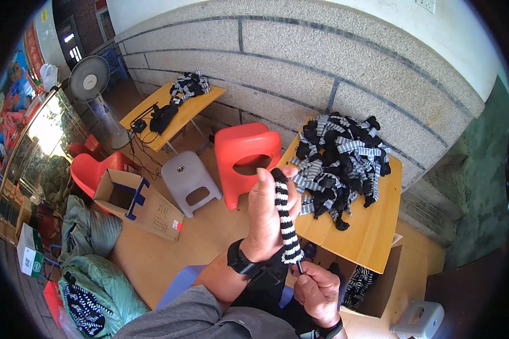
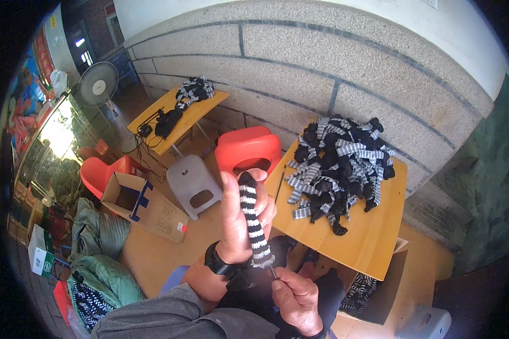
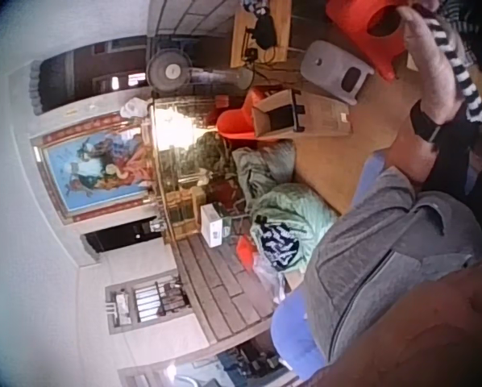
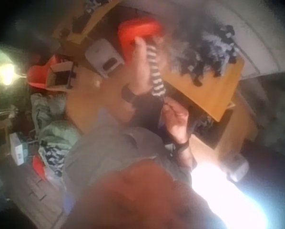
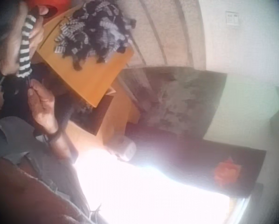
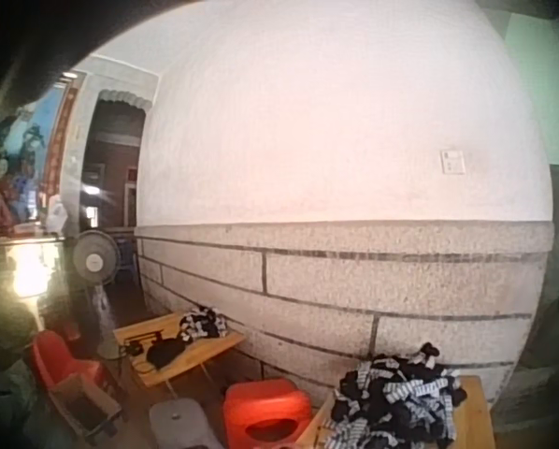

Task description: Turning inside-out striped socks to the correct side using a metal turning rod.

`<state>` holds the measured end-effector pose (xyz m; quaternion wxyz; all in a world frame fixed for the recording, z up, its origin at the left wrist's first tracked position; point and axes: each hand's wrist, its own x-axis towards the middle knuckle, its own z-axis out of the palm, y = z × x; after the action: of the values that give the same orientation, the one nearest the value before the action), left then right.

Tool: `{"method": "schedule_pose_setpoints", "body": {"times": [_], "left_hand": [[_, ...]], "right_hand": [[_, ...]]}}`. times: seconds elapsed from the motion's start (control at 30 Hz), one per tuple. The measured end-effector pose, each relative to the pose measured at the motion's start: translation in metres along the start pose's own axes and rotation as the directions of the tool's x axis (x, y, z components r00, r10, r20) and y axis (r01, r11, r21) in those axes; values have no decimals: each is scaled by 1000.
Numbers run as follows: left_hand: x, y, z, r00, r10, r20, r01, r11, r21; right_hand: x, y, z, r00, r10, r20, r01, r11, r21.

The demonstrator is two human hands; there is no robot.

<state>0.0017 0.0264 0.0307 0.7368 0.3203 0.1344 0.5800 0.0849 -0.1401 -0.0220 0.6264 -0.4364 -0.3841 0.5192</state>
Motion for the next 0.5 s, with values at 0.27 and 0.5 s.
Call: {"method": "schedule_pose_setpoints", "body": {"times": [0.27,0.5], "left_hand": [[1,-6,-2,999,-40,-21,35,980,-196],[1,-7,2,998,-36,-49,25,978,-206]], "right_hand": [[0,-13,17,999,19,-33,-18,999,28],[-1,-17,17,995,93,-24,-89,985,149]]}}
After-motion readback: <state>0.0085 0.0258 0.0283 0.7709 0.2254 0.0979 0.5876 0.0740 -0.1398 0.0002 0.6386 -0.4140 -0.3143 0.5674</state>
